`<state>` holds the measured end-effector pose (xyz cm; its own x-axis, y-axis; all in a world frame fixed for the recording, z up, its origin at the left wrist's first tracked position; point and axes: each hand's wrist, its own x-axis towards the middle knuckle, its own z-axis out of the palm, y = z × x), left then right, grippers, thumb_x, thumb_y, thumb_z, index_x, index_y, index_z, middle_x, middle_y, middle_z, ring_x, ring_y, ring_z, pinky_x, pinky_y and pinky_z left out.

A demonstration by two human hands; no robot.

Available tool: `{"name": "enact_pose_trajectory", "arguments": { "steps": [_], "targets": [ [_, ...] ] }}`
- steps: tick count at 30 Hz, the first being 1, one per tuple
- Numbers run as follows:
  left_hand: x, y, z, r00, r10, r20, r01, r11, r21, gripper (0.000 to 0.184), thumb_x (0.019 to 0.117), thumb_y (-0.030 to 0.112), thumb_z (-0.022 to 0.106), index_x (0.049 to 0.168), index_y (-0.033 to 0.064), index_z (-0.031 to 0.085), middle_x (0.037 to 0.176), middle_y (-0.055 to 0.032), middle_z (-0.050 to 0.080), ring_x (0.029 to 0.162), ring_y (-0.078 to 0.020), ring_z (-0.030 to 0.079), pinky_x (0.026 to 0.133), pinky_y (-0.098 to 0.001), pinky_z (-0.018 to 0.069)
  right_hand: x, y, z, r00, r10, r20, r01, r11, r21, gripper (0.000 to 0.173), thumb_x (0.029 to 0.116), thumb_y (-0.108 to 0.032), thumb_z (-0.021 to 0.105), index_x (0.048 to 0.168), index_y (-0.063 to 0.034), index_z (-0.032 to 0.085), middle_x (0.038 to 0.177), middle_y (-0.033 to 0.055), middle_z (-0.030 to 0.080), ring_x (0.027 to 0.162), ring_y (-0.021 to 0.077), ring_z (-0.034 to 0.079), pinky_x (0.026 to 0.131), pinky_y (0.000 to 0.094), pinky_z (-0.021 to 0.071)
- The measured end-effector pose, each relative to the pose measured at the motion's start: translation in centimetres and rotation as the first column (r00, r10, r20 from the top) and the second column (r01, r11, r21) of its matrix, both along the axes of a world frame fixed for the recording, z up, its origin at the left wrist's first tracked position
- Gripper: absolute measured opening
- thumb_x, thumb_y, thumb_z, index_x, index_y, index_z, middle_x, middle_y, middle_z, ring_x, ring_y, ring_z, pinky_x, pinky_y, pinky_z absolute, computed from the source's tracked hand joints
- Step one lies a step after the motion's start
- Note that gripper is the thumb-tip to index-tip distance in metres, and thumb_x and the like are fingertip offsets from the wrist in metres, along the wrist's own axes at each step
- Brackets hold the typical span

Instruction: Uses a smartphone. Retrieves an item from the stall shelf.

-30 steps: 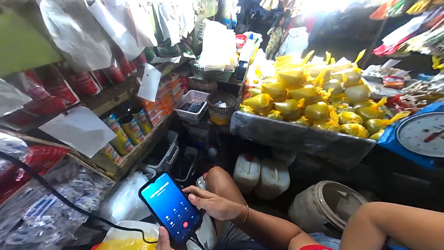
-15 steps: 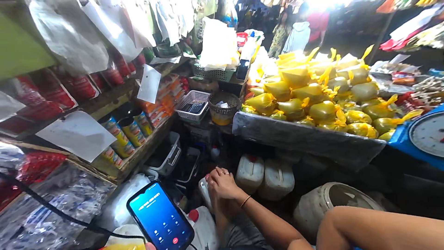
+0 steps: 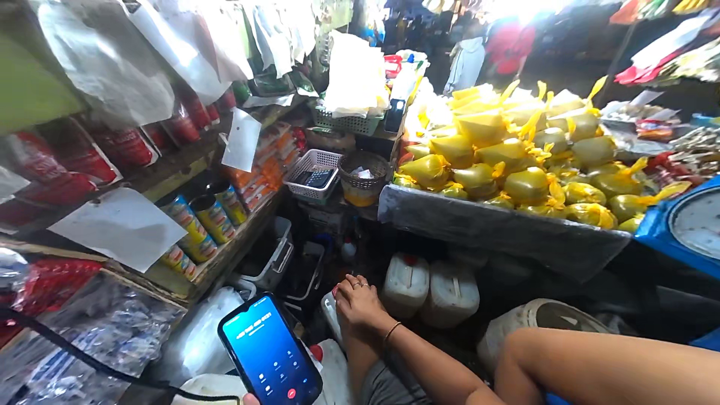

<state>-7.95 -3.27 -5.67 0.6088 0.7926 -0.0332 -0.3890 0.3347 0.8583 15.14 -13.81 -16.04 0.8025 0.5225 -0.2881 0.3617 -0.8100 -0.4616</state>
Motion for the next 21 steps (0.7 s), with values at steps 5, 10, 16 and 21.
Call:
{"name": "enact_pose_trajectory", "arguments": {
  "steps": [5,10,16,21],
  "targets": [
    [0.2,0.3,-0.4,0.999,0.009,0.036,-0.007,0.999,-0.034,0.043,0.1127,0.027,0.016,0.113,0.0180,0.059,0.096,0.0139,0.075,0.096,0.0018,0.071,0.086,-0.0219,0.0603,0.2,0.5,-0.1,1.000,0.004,0.003,-0.004,1.000,-0.024,0.057,0.1029,-0.050,0.039,0.154,-0.0269,0.044,0.167,0.0070,0.028,0.154,0.0362,0.021,0.113,0.0683,0.0276],
    [0.6,0.9,-0.4,0.997,-0.034,0.071,0.037,0.998,-0.042,0.051,0.1121,0.032,0.014,0.114,0.0166,0.063,0.098,0.0066,0.077,0.093,-0.0053,0.074,0.084,-0.0282,0.0626,0.7,0.9,0.0,1.000,0.013,0.015,-0.012,0.999,-0.041,0.057,0.1022,-0.051,0.040,0.153,-0.0267,0.045,0.166,0.0072,0.029,0.153,0.0367,0.022,0.112,0.0682,0.0284],
    [1.0,1.3,-0.6,0.999,-0.005,0.040,0.007,0.999,-0.033,0.048,0.1124,0.032,0.017,0.114,0.0165,0.062,0.099,0.0067,0.076,0.096,-0.0049,0.073,0.086,-0.0274,0.0613,1.2,1.5,-0.2,1.000,0.010,0.026,-0.008,0.999,-0.049,0.057,0.1017,-0.051,0.037,0.153,-0.0277,0.045,0.166,0.0062,0.030,0.153,0.0357,0.023,0.111,0.0679,0.0300],
    [1.5,1.5,-0.2,0.993,-0.042,0.107,0.049,0.997,-0.062,0.051,0.1123,0.033,0.015,0.114,0.0169,0.063,0.100,0.0056,0.077,0.096,-0.0065,0.073,0.086,-0.0285,0.0617,1.6,1.7,0.0,1.000,0.006,0.029,-0.004,0.999,-0.054,0.056,0.1013,-0.051,0.038,0.153,-0.0282,0.046,0.165,0.0057,0.031,0.153,0.0351,0.023,0.110,0.0676,0.0306]
  ]
}}
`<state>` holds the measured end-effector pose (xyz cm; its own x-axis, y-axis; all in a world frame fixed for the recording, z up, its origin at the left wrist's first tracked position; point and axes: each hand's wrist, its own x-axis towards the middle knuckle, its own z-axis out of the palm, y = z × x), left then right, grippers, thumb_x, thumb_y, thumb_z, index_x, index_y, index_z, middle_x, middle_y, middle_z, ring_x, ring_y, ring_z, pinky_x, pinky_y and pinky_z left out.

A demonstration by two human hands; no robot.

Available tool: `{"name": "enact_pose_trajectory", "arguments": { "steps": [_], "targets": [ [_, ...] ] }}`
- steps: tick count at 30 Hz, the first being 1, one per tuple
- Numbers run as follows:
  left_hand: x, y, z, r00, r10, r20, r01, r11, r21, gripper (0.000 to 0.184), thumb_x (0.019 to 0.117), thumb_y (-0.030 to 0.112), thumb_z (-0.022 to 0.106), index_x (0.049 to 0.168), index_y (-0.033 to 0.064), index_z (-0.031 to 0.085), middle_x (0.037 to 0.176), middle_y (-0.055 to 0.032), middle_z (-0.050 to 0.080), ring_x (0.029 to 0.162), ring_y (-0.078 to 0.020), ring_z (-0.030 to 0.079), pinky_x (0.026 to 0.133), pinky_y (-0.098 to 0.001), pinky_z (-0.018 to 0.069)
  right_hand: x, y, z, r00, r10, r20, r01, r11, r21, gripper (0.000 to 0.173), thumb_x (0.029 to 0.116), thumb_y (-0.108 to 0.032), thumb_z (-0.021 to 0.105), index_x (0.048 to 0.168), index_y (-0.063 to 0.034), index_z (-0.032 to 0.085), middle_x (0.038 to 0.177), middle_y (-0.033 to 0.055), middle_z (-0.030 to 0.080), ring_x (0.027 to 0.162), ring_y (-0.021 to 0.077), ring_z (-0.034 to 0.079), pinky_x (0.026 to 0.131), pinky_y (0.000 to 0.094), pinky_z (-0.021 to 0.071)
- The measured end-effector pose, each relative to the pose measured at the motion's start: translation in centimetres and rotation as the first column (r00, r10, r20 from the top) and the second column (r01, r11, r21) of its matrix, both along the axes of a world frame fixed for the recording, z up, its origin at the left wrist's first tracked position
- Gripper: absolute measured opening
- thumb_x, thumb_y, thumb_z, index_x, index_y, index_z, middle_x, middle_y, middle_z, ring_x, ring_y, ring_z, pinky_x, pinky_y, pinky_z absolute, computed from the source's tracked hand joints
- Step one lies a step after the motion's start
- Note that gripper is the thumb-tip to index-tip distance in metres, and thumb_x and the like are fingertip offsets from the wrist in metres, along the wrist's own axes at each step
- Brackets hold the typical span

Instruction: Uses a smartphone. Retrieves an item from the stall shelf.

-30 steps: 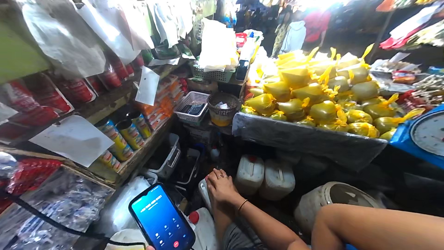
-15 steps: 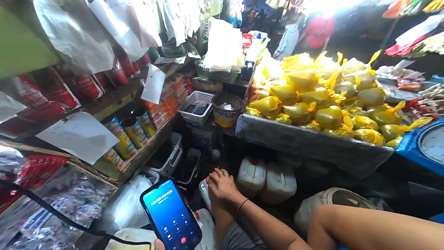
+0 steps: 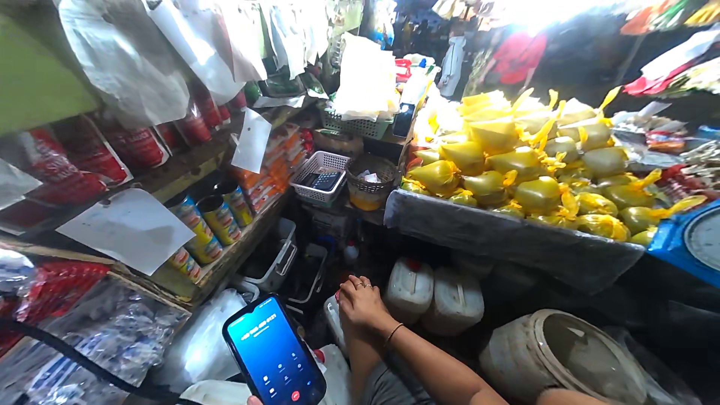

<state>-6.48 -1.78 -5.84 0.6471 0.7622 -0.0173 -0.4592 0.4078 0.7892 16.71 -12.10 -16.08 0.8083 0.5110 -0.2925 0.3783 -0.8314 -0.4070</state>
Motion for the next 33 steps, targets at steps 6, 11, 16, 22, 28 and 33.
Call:
{"name": "enact_pose_trajectory", "arguments": {
  "steps": [6,11,16,22,28,33],
  "targets": [
    [0.1,0.2,-0.3,1.000,-0.004,0.015,0.004,1.000,0.019,0.050,0.1125,0.032,0.018,0.114,0.0167,0.065,0.101,0.0044,0.077,0.097,-0.0067,0.073,0.087,-0.0287,0.0614,0.3,0.1,0.0,1.000,-0.018,0.012,0.017,1.000,0.008,0.056,0.1015,-0.052,0.036,0.151,-0.0281,0.049,0.164,0.0054,0.034,0.152,0.0348,0.025,0.110,0.0665,0.0314],
    [0.2,-0.1,-0.3,0.999,0.036,-0.041,-0.034,0.999,0.036,0.048,0.1124,0.030,0.017,0.113,0.0154,0.063,0.097,0.0060,0.076,0.094,-0.0049,0.073,0.086,-0.0269,0.0613,0.0,-0.4,0.0,0.999,-0.030,0.029,0.029,0.999,0.037,0.056,0.1023,-0.053,0.035,0.149,-0.0268,0.051,0.163,0.0059,0.037,0.151,0.0350,0.028,0.110,0.0666,0.0325],
    [0.3,-0.3,-0.5,1.000,0.006,0.004,-0.006,1.000,0.018,0.051,0.1124,0.031,0.015,0.113,0.0170,0.064,0.098,0.0066,0.077,0.096,-0.0052,0.073,0.086,-0.0278,0.0619,0.0,-0.9,-0.2,0.999,-0.045,0.027,0.044,0.998,0.037,0.055,0.1014,-0.052,0.037,0.149,-0.0277,0.050,0.163,0.0052,0.036,0.151,0.0343,0.027,0.109,0.0660,0.0327],
    [0.0,-0.5,-1.0,0.998,0.038,-0.057,-0.036,0.998,0.047,0.045,0.1125,0.027,0.016,0.112,0.0178,0.060,0.096,0.0135,0.075,0.096,0.0011,0.071,0.087,-0.0222,0.0598,-0.2,-1.4,-0.3,0.998,-0.052,0.025,0.051,0.998,0.048,0.054,0.1016,-0.050,0.038,0.149,-0.0275,0.051,0.163,0.0048,0.036,0.152,0.0339,0.026,0.110,0.0666,0.0319],
    [-0.2,-0.8,-1.3,0.994,0.055,-0.097,-0.051,0.998,0.045,0.042,0.1130,0.031,0.021,0.114,0.0149,0.060,0.098,0.0069,0.074,0.096,-0.0031,0.072,0.087,-0.0254,0.0605,-0.3,-1.6,-0.5,0.998,-0.054,0.022,0.053,0.998,0.046,0.054,0.1015,-0.051,0.038,0.149,-0.0281,0.050,0.164,0.0046,0.035,0.152,0.0337,0.026,0.110,0.0663,0.0322],
    [0.0,-1.0,-0.5,0.997,0.009,-0.072,-0.006,0.999,0.034,0.050,0.1121,0.030,0.015,0.111,0.0173,0.064,0.095,0.0087,0.077,0.092,-0.0032,0.073,0.083,-0.0260,0.0624,-0.4,-1.5,-0.3,0.998,-0.062,0.020,0.061,0.997,0.048,0.054,0.1017,-0.051,0.037,0.149,-0.0281,0.050,0.163,0.0043,0.035,0.152,0.0334,0.026,0.110,0.0663,0.0321]
  ]
}}
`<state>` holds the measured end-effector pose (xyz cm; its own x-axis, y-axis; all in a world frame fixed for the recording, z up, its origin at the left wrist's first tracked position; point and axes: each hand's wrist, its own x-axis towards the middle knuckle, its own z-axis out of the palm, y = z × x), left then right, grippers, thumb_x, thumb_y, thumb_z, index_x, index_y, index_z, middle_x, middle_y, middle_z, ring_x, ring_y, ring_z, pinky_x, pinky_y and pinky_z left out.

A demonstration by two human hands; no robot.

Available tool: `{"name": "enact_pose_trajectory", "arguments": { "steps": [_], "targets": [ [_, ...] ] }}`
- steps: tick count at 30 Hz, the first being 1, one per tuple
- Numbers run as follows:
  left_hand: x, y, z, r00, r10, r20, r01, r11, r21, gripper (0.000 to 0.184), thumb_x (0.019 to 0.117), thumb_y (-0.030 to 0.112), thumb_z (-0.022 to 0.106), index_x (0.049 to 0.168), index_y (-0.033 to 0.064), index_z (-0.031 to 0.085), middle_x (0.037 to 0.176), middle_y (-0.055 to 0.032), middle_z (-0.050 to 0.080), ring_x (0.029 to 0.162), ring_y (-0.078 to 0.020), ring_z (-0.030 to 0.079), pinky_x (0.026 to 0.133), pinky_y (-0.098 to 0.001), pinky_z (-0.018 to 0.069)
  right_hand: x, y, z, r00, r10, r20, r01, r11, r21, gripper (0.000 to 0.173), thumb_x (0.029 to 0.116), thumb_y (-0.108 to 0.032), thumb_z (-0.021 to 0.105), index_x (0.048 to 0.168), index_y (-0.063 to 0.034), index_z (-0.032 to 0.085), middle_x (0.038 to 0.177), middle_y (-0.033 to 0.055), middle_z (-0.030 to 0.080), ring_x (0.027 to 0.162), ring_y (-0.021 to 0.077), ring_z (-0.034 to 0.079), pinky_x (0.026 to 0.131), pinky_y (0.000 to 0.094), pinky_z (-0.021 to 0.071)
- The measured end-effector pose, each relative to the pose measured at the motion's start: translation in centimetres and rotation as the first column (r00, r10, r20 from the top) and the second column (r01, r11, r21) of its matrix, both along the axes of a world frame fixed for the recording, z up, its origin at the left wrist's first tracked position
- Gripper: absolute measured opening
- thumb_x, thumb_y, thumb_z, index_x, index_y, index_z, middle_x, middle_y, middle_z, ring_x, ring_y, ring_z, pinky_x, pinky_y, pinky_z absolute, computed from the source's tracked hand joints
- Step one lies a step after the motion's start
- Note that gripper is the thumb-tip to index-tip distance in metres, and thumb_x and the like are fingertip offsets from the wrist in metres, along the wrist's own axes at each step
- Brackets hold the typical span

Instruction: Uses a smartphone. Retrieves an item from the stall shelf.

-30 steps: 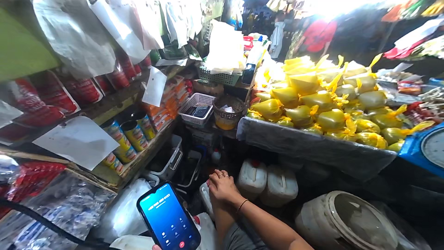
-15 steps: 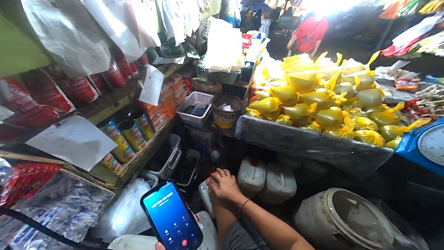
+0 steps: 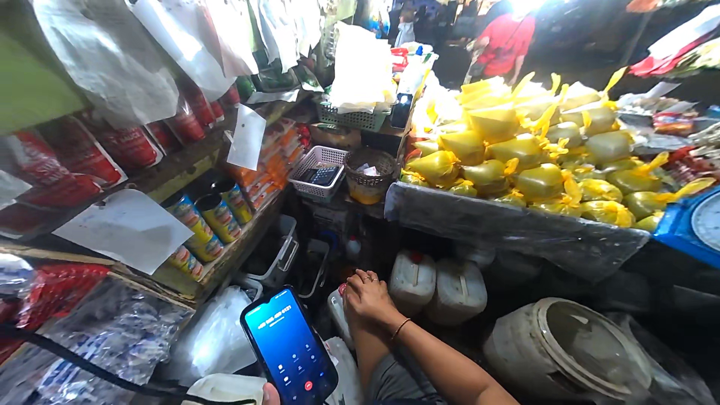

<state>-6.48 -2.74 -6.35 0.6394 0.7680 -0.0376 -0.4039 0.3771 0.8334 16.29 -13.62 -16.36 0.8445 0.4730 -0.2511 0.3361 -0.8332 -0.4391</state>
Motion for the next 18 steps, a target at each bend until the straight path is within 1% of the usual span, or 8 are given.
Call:
{"name": "enact_pose_trajectory", "arguments": {
  "steps": [4,6,10,13,18],
  "targets": [
    [-0.17,-0.04,-0.14,1.000,0.017,0.004,-0.017,1.000,0.015,0.052,0.1122,0.030,0.015,0.109,0.0165,0.065,0.095,0.0089,0.077,0.092,-0.0028,0.073,0.083,-0.0257,0.0623,-0.13,0.09,0.01,1.000,0.009,0.001,-0.009,1.000,0.006,0.054,0.1016,-0.050,0.037,0.149,-0.0272,0.051,0.163,0.0055,0.036,0.152,0.0344,0.027,0.109,0.0660,0.0325],
    [-0.27,-0.06,-0.08,0.999,0.034,-0.013,-0.034,0.999,0.018,0.052,0.1122,0.030,0.014,0.109,0.0173,0.065,0.094,0.0107,0.077,0.091,-0.0015,0.073,0.082,-0.0245,0.0623,-0.14,0.12,-0.09,1.000,0.017,0.003,-0.017,1.000,0.011,0.055,0.1014,-0.050,0.038,0.149,-0.0266,0.051,0.163,0.0069,0.036,0.151,0.0360,0.027,0.109,0.0670,0.0322],
    [-0.51,0.04,-0.08,1.000,0.017,0.009,-0.017,1.000,0.000,0.052,0.1120,0.030,0.012,0.114,0.0157,0.062,0.097,0.0084,0.077,0.094,-0.0039,0.073,0.084,-0.0267,0.0624,-0.25,0.31,-0.20,1.000,0.028,0.009,-0.028,1.000,0.000,0.055,0.1014,-0.051,0.038,0.149,-0.0271,0.050,0.163,0.0069,0.036,0.151,0.0356,0.027,0.109,0.0664,0.0328],
    [-0.62,-0.01,0.06,1.000,0.016,0.013,-0.016,1.000,-0.019,0.053,0.1120,0.031,0.012,0.114,0.0157,0.062,0.097,0.0076,0.077,0.093,-0.0044,0.074,0.084,-0.0267,0.0627,-0.43,0.42,-0.12,0.999,0.031,0.009,-0.031,0.999,-0.007,0.055,0.1009,-0.050,0.039,0.149,-0.0274,0.050,0.163,0.0065,0.036,0.151,0.0352,0.027,0.109,0.0656,0.0336],
    [-0.70,0.31,-0.46,1.000,0.018,0.005,-0.018,1.000,0.002,0.051,0.1123,0.033,0.015,0.113,0.0168,0.064,0.098,0.0082,0.077,0.093,-0.0041,0.074,0.083,-0.0264,0.0627,-0.52,0.63,-0.05,0.999,0.040,0.016,-0.040,0.999,-0.010,0.055,0.1010,-0.050,0.038,0.149,-0.0267,0.051,0.163,0.0067,0.036,0.151,0.0350,0.027,0.109,0.0657,0.0333]
  ]
}}
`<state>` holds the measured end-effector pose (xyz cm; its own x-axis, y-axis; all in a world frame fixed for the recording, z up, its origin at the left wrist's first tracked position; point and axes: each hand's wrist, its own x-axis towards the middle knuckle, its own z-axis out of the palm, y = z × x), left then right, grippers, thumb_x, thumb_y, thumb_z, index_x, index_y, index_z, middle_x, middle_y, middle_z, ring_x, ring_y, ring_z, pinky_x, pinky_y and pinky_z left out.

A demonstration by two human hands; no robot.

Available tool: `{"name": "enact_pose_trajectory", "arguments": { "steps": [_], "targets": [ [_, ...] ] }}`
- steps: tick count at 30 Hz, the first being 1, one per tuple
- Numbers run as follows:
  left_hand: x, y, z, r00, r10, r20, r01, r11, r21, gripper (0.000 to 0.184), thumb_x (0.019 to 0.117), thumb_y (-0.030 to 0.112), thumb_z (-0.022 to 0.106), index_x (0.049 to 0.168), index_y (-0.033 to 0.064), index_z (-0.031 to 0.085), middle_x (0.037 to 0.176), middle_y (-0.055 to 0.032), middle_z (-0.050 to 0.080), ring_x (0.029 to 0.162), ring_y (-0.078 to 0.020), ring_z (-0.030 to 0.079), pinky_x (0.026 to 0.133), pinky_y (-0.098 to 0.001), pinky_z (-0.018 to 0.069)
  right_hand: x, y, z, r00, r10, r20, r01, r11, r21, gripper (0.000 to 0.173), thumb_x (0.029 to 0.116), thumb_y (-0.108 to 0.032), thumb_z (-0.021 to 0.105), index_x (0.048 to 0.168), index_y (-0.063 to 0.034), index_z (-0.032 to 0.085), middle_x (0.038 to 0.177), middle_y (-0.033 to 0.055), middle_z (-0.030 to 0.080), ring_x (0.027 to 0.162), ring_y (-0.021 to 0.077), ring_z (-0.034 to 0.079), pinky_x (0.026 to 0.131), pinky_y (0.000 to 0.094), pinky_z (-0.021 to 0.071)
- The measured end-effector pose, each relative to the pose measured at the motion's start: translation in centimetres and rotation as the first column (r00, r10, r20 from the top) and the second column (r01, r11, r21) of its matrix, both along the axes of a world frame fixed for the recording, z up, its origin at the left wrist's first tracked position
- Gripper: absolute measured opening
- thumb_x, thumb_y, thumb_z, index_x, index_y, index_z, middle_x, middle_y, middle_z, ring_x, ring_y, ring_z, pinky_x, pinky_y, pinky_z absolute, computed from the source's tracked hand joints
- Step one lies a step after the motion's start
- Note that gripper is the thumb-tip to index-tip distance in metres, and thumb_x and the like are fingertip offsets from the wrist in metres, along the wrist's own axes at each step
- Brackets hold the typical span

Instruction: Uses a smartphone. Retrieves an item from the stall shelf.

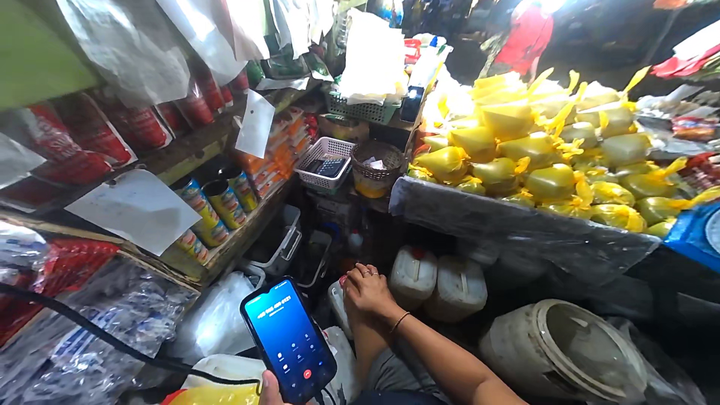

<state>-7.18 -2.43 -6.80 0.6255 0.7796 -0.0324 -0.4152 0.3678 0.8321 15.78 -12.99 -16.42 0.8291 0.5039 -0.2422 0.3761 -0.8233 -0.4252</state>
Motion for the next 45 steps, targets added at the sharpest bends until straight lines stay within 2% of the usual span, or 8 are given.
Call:
{"name": "enact_pose_trajectory", "arguments": {
  "steps": [11,21,24,26,29,32,38,45],
  "targets": [
    [0.5,0.9,-0.8,1.000,0.000,0.000,0.000,1.000,-0.008,0.046,0.1110,0.031,0.026,0.118,0.0070,0.064,0.103,-0.0029,0.075,0.097,-0.0139,0.073,0.087,-0.0363,0.0616,0.2,-0.1,-1.4,0.993,0.019,0.116,-0.018,1.000,-0.009,0.057,0.1001,-0.055,0.039,0.145,-0.0245,0.056,0.160,0.0114,0.041,0.147,0.0404,0.035,0.105,0.0666,0.0381],
    [0.6,1.2,-0.5,1.000,0.008,-0.016,-0.008,1.000,-0.026,0.045,0.1117,0.028,0.023,0.116,0.0059,0.062,0.103,-0.0027,0.074,0.097,-0.0129,0.072,0.087,-0.0354,0.0614,0.0,0.5,-0.7,0.992,0.027,0.120,-0.022,0.999,-0.041,0.058,0.0987,-0.054,0.036,0.145,-0.0238,0.056,0.159,0.0120,0.041,0.147,0.0406,0.034,0.104,0.0660,0.0377],
    [0.4,1.4,-0.8,1.000,0.006,-0.012,-0.006,1.000,-0.019,0.044,0.1112,0.029,0.024,0.117,0.0053,0.061,0.103,-0.0039,0.073,0.098,-0.0138,0.072,0.088,-0.0369,0.0606,-0.3,0.0,0.5,0.999,0.048,-0.009,-0.048,0.997,0.058,0.055,0.1014,-0.049,0.047,0.145,-0.0176,0.056,0.161,0.0184,0.036,0.149,0.0449,0.027,0.110,0.0704,0.0275],
    [0.5,1.7,-0.9,1.000,0.011,0.000,-0.011,1.000,0.005,0.043,0.1108,0.030,0.026,0.118,0.0056,0.061,0.104,-0.0042,0.073,0.099,-0.0142,0.071,0.089,-0.0372,0.0600,-1.6,-0.3,2.6,0.992,0.120,-0.026,-0.105,0.935,0.339,0.052,0.1009,-0.046,0.049,0.139,-0.0124,0.062,0.158,0.0193,0.040,0.148,0.0394,0.032,0.117,0.0624,0.0270],
    [0.6,1.9,-1.0,0.999,0.033,-0.034,-0.032,0.999,0.029,0.044,0.1101,0.029,0.025,0.120,0.0035,0.059,0.105,-0.0045,0.071,0.101,-0.0138,0.070,0.093,-0.0377,0.0583,-5.3,-0.2,7.6,0.926,0.374,-0.045,-0.218,0.631,0.744,0.057,0.1041,-0.047,0.044,0.141,-0.0071,0.058,0.157,0.0141,0.043,0.146,0.0237,0.039,0.118,0.0436,0.0360],
    [0.1,1.6,-0.4,0.993,0.064,-0.098,-0.061,0.998,0.034,0.047,0.1115,0.027,0.019,0.121,0.0013,0.056,0.102,-0.0044,0.071,0.097,-0.0139,0.071,0.089,-0.0368,0.0604,-8.0,0.9,9.6,0.849,0.525,0.057,-0.322,0.429,0.844,0.062,0.1047,-0.049,0.045,0.140,-0.0003,0.057,0.154,0.0175,0.046,0.143,0.0240,0.044,0.115,0.0424,0.0424],
    [0.3,0.8,0.8,0.996,0.060,-0.063,-0.056,0.997,0.052,0.050,0.1114,0.032,0.012,0.128,0.0100,0.054,0.104,0.0076,0.075,0.099,-0.0054,0.071,0.087,-0.0290,0.0617,-9.5,1.0,11.7,0.814,0.581,-0.002,-0.279,0.393,0.876,0.055,0.1041,-0.028,0.052,0.146,0.0080,0.046,0.146,0.0243,0.052,0.133,0.0245,0.053,0.112,0.0398,0.0440],
    [0.3,0.1,0.2,0.995,0.081,-0.058,-0.078,0.996,0.045,0.046,0.1114,0.028,0.012,0.124,0.0118,0.053,0.101,0.0111,0.074,0.098,-0.0010,0.071,0.087,-0.0244,0.0606,-9.9,0.7,11.2,0.758,0.644,-0.108,-0.178,0.364,0.914,0.059,0.1056,-0.026,0.048,0.152,0.0082,0.035,0.129,0.0252,0.059,0.112,0.0205,0.063,0.098,0.0370,0.0517]
  ]
}}
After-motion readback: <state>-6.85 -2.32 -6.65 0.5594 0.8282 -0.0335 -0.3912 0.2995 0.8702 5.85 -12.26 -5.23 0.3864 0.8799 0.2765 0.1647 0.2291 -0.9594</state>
